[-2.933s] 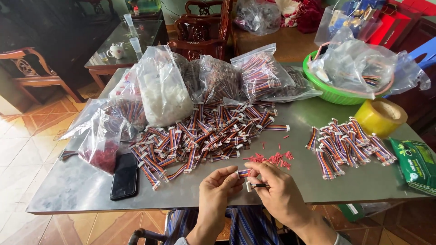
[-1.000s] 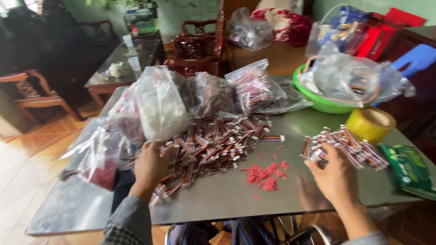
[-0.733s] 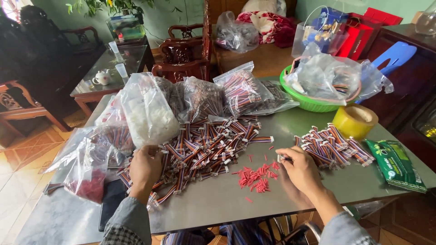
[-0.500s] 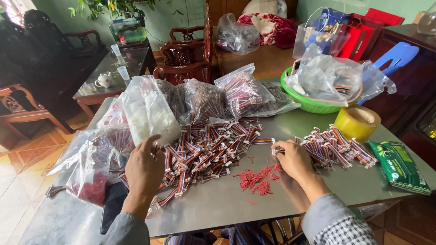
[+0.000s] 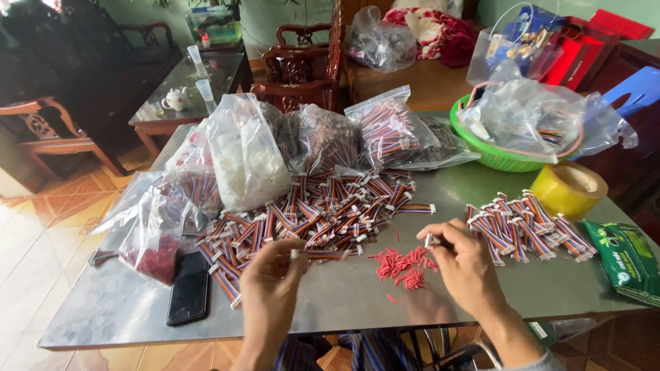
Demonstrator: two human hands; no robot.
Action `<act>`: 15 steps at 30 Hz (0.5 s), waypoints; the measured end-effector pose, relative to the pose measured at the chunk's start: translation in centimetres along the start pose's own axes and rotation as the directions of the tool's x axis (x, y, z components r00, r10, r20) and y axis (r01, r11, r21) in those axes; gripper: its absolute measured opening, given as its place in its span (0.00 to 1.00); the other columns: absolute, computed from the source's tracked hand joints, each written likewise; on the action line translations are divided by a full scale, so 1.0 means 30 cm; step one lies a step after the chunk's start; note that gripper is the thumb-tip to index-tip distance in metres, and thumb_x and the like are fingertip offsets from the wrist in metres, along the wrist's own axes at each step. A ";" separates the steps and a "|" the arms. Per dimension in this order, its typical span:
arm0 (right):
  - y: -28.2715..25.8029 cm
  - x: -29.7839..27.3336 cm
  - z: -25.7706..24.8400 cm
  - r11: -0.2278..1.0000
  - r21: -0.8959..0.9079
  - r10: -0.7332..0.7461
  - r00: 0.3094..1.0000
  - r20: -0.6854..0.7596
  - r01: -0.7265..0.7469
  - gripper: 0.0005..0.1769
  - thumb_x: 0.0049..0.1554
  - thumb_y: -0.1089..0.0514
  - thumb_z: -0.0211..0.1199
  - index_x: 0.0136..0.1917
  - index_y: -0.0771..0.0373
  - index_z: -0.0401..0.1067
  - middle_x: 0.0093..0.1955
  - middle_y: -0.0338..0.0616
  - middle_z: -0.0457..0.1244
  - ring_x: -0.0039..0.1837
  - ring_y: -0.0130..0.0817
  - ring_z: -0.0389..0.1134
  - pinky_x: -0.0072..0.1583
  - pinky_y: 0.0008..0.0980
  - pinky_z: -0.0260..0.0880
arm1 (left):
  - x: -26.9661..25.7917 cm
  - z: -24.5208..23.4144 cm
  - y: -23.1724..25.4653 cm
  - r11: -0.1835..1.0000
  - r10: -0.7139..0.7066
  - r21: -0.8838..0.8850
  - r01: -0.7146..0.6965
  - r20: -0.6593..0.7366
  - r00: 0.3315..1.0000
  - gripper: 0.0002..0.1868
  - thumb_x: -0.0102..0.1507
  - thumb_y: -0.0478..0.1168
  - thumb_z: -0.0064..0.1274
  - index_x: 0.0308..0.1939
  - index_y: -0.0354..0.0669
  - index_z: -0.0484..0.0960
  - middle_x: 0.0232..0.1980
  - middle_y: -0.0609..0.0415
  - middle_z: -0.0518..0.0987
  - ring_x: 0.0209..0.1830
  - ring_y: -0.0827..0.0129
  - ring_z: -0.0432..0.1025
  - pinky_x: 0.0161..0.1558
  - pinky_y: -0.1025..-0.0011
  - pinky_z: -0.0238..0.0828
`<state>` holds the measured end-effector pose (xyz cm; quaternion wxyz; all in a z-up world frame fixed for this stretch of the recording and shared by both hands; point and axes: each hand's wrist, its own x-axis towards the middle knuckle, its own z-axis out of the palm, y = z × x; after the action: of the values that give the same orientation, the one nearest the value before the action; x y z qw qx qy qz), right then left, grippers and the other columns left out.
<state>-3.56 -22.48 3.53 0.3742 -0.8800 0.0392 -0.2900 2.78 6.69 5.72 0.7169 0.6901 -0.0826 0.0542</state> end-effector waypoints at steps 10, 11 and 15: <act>-0.212 -0.112 0.126 0.932 0.248 -0.293 0.953 0.080 0.265 0.15 0.52 0.71 0.65 0.53 0.63 0.80 0.47 0.42 0.72 0.47 0.28 0.74 0.50 0.22 0.76 | -0.110 0.160 -0.130 0.777 -0.456 -0.448 0.442 0.084 0.886 0.16 0.63 0.26 0.55 0.54 0.26 0.87 0.40 0.33 0.87 0.38 0.54 0.81 0.47 0.62 0.84; -0.203 -0.116 0.138 0.939 0.153 -0.324 0.942 0.087 0.308 0.18 0.53 0.71 0.64 0.56 0.61 0.77 0.45 0.40 0.70 0.45 0.29 0.73 0.48 0.26 0.76 | -0.115 0.162 -0.121 0.766 -0.481 -0.433 0.475 0.104 0.870 0.16 0.63 0.27 0.55 0.55 0.27 0.87 0.41 0.34 0.87 0.38 0.55 0.81 0.47 0.63 0.83; -0.165 -0.135 0.172 0.949 0.003 -0.313 0.940 0.133 0.315 0.18 0.54 0.67 0.63 0.59 0.62 0.73 0.45 0.40 0.69 0.49 0.35 0.73 0.53 0.34 0.75 | -0.127 0.169 -0.134 0.755 -0.499 -0.407 0.515 0.153 0.853 0.17 0.62 0.29 0.58 0.55 0.29 0.88 0.43 0.38 0.88 0.39 0.58 0.81 0.46 0.67 0.80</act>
<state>-4.86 -14.48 2.12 0.3168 -0.8957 -0.1236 -0.2866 -0.41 1.60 1.22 0.8380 0.5104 0.0847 -0.1736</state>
